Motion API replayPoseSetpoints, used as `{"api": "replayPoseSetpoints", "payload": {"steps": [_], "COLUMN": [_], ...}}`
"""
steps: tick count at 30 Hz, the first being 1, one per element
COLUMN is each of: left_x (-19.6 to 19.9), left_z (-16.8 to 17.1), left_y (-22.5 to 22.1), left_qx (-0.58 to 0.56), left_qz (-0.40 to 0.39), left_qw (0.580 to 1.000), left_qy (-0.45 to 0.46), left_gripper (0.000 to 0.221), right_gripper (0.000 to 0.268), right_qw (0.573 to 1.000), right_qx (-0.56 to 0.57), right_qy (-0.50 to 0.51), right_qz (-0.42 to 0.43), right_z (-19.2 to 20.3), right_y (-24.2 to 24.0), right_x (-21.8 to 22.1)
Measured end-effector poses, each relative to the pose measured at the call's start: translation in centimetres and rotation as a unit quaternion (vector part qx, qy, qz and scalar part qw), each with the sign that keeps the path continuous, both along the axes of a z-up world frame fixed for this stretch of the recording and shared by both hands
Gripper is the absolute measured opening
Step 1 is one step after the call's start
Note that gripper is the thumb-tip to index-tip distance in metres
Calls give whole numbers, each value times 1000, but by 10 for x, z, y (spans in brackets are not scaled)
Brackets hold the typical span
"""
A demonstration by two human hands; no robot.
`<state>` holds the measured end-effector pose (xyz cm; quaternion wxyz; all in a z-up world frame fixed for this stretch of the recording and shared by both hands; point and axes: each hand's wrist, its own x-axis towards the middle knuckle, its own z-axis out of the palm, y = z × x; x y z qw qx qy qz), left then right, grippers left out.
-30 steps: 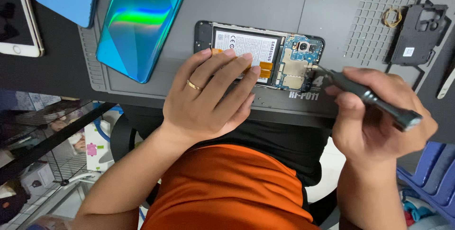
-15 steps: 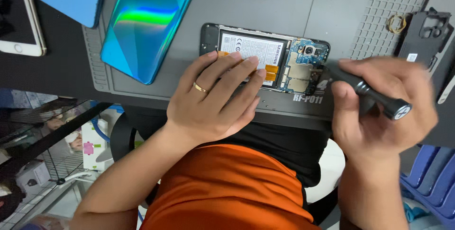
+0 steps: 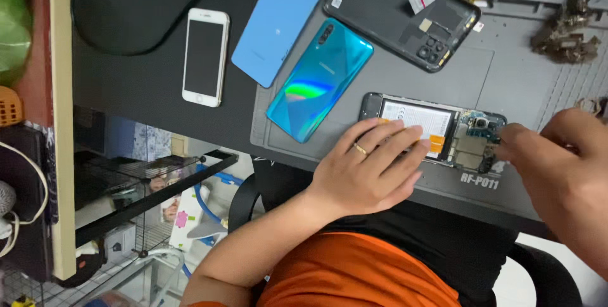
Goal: The person uses a screwdriver to remove screws from a disassembled smartphone placed on a work mat. They then use their fingers to lift and remove a small internal component from the device's chassis.
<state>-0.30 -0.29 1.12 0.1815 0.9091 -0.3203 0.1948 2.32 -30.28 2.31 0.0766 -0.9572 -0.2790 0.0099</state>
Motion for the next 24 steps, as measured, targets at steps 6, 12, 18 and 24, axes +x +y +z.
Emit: {"api": "replayPoseSetpoints", "payload": {"steps": [6,12,18,24], "left_x": [-1,1,1,1], "left_z": [-4,-4,-3,-5], "left_y": [0,1,1,1], "left_qx": [3,2,-2,-4], "left_qz": [-9,-6,-12,-14], "left_qw": [1000,1000,1000,1000], "left_qy": [16,12,16,19], "left_gripper": [29,29,29,28], "right_gripper": [48,15,13,62], "right_qw": [991,974,966,952], "right_qx": [-130,-207,-237,-293], "right_qy": [-4,-85,-93,-89], "right_qz": [-39,28,45,29], "right_z": [-3,24,33,27], "right_y": [0,17,21,12], "right_x": [-2,7,14,9]}}
